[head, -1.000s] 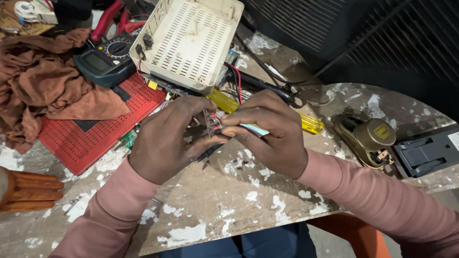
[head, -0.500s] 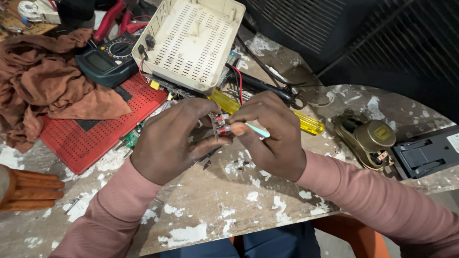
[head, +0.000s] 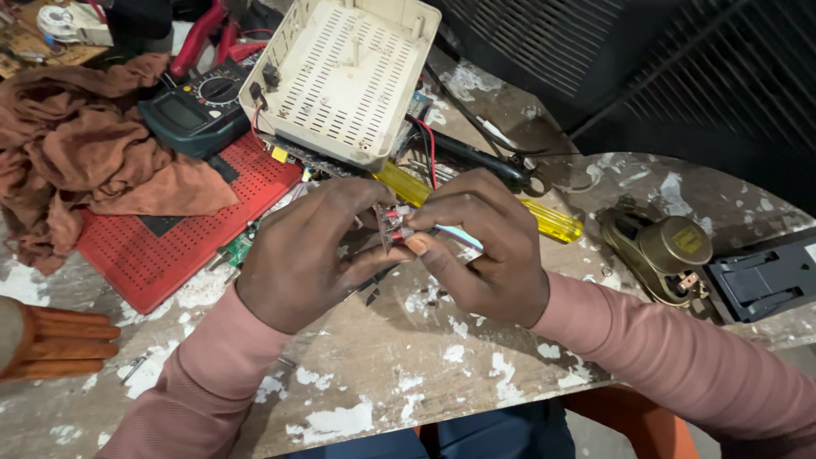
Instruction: The person holds a brown circuit board with a digital display and works on its components, using a small handheld tool to adjust or remove parts on the board. They turn the board over repeatedly while working, then handle a ribbon cable and a green circuit board, connecting and positioning the parts on the workbench.
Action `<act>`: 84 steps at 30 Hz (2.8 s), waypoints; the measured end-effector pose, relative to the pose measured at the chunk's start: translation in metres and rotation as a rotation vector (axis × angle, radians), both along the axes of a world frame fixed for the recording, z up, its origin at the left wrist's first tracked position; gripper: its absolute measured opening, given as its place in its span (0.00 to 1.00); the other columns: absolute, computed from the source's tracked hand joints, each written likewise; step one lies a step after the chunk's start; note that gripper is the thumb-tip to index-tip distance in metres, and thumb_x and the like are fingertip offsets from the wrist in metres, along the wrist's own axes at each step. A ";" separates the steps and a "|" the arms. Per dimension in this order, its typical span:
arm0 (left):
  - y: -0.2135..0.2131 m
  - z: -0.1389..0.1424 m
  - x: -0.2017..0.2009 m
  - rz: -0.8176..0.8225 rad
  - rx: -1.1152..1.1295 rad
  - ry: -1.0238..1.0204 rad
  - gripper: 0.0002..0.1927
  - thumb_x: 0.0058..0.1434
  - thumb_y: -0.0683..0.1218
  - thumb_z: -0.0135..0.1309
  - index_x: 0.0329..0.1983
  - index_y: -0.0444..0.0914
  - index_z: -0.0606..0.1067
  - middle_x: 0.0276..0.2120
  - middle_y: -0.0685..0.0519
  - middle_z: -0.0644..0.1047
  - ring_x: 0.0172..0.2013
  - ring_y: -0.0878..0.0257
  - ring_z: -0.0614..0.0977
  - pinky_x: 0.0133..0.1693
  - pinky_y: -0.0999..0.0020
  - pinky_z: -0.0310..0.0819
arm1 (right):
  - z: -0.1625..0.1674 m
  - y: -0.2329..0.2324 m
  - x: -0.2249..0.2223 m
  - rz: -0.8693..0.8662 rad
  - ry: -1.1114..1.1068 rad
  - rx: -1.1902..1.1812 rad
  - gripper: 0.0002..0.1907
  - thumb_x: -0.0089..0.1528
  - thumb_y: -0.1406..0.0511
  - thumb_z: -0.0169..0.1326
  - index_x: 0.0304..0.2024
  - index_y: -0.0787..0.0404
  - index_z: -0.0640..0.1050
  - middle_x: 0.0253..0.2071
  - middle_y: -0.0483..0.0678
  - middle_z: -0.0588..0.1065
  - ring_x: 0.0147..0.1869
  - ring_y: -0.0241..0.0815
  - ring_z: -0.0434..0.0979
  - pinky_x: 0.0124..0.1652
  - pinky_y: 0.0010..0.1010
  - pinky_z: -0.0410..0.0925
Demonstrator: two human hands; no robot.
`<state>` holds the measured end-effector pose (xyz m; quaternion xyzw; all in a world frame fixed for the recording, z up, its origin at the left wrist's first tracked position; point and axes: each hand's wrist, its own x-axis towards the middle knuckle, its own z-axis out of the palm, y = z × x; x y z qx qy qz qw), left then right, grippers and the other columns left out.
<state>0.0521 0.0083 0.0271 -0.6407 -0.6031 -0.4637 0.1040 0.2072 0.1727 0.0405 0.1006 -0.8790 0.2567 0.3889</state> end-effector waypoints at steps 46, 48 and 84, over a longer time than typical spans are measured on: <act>0.001 -0.002 0.000 0.019 -0.022 -0.028 0.31 0.56 0.51 0.69 0.56 0.34 0.70 0.45 0.45 0.79 0.38 0.59 0.86 0.37 0.68 0.82 | 0.002 0.000 -0.001 -0.002 -0.003 0.016 0.10 0.62 0.71 0.66 0.44 0.61 0.79 0.43 0.49 0.76 0.46 0.44 0.77 0.44 0.32 0.69; 0.001 -0.002 0.000 0.017 -0.021 -0.033 0.30 0.57 0.51 0.70 0.56 0.34 0.70 0.45 0.46 0.79 0.37 0.60 0.85 0.37 0.68 0.82 | 0.003 0.000 -0.001 -0.005 -0.032 -0.012 0.09 0.63 0.70 0.65 0.44 0.61 0.78 0.42 0.49 0.76 0.46 0.44 0.77 0.46 0.33 0.69; 0.001 -0.002 0.001 0.016 0.003 -0.029 0.31 0.56 0.52 0.69 0.55 0.33 0.70 0.45 0.45 0.78 0.38 0.58 0.84 0.38 0.67 0.80 | 0.003 0.003 -0.002 0.029 -0.035 0.023 0.09 0.64 0.69 0.64 0.44 0.63 0.77 0.42 0.49 0.77 0.46 0.46 0.76 0.47 0.35 0.69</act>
